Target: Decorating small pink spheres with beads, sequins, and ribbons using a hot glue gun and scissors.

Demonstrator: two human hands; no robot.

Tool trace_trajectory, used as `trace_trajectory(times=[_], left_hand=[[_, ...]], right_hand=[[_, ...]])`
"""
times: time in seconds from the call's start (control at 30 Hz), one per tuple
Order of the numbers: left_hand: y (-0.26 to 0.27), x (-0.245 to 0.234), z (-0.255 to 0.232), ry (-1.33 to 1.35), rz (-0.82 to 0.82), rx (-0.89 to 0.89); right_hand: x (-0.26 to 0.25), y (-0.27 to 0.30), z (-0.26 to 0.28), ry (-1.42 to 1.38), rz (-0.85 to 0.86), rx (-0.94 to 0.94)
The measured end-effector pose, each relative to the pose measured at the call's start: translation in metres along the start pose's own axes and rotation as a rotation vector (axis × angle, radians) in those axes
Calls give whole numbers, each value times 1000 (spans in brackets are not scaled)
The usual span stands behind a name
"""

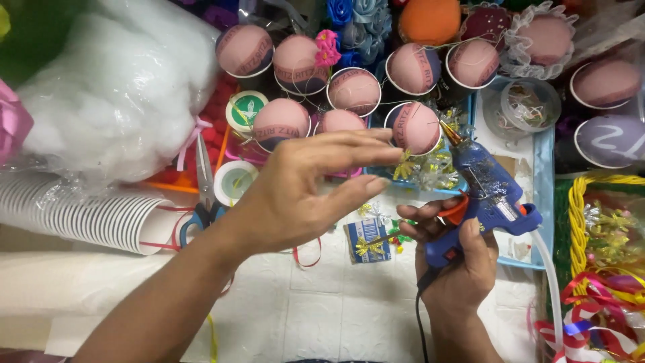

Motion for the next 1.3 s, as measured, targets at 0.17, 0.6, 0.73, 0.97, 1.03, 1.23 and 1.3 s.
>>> trace_trajectory(times=[0.17,0.6,0.73,0.97,1.03,1.23,1.3], left_hand=[[-40,-6,14,163,-38,-259],[-31,19,14,-91,360,-261],[-34,35,8,-169,431,-229],[-39,62,16,-262,469,-41],[-38,63,13,-257,467,-79],[-28,65,28,127,423,-98],[-24,64,31,297,419,-142]], right_hand=[[-6,0,1,-37,-33,-19],[-15,-13,-5,-83,-38,5],[-11,-16,-4,-129,-36,37],[-8,-16,-8,-130,-140,21],[-9,-17,-8,-136,-177,3],[-8,-20,-10,-101,-250,-6],[-9,-21,-13,-90,-258,-1]])
Point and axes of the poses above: each hand's wrist, its own y-axis away from the middle knuckle, its own x-axis out of the palm, z = x × y, the point moved 2 cm from there along -y, towards the middle knuckle, and after that the axes turned 5 degrees about -x, right-handed, at the moved point
